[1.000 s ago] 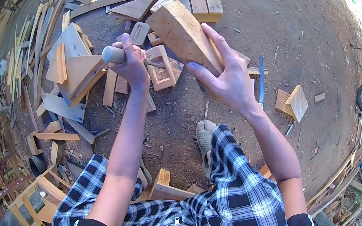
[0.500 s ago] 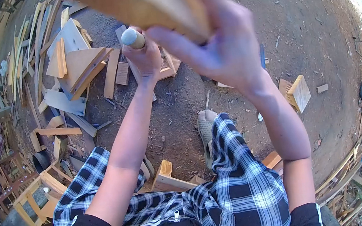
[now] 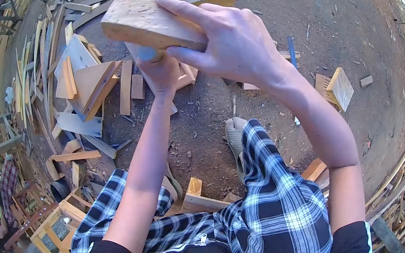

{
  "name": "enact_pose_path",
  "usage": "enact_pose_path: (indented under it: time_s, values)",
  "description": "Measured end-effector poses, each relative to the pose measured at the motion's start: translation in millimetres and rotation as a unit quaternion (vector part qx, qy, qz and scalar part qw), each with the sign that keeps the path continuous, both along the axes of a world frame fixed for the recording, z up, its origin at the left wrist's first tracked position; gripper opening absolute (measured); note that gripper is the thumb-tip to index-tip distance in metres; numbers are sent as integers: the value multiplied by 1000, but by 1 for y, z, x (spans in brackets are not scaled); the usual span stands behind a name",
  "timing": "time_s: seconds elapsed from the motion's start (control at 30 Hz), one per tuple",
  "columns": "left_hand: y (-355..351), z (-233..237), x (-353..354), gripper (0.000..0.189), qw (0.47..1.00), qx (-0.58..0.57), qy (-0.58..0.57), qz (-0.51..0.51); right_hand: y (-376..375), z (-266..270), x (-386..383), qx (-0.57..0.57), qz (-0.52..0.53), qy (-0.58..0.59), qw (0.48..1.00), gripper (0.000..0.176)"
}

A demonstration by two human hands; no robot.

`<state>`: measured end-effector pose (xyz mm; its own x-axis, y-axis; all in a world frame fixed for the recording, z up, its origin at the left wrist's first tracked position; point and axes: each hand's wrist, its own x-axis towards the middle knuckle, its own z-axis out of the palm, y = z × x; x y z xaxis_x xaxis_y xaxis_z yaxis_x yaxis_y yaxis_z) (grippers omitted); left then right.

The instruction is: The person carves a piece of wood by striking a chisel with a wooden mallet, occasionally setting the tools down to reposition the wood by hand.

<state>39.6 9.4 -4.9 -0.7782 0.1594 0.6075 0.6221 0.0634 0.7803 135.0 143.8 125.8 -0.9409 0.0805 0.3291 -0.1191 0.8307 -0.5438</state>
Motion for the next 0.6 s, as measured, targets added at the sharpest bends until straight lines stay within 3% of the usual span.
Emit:
enact_pose_path:
  time_s: [0.07,0.13,0.23,0.33,0.53,0.6]
  values:
    - [-10,-18,-21,17,985,126,-101,65,4,-16,5,-36,-24,6,999,70]
    - [-16,25,-16,18,927,233,-278,91,9,-31,12,-69,-49,8,996,71]
    - [-33,23,-25,26,941,237,-235,64,15,-41,22,-58,-79,-15,995,74]
    - [-31,28,-22,22,940,251,-225,51,13,-45,25,-17,-83,-48,995,73]
    - [-14,29,-5,23,924,275,-264,9,5,-44,24,-37,-75,-75,994,74]
    - [-13,23,-3,23,945,218,-244,25,3,-46,23,-13,-65,-47,997,76]
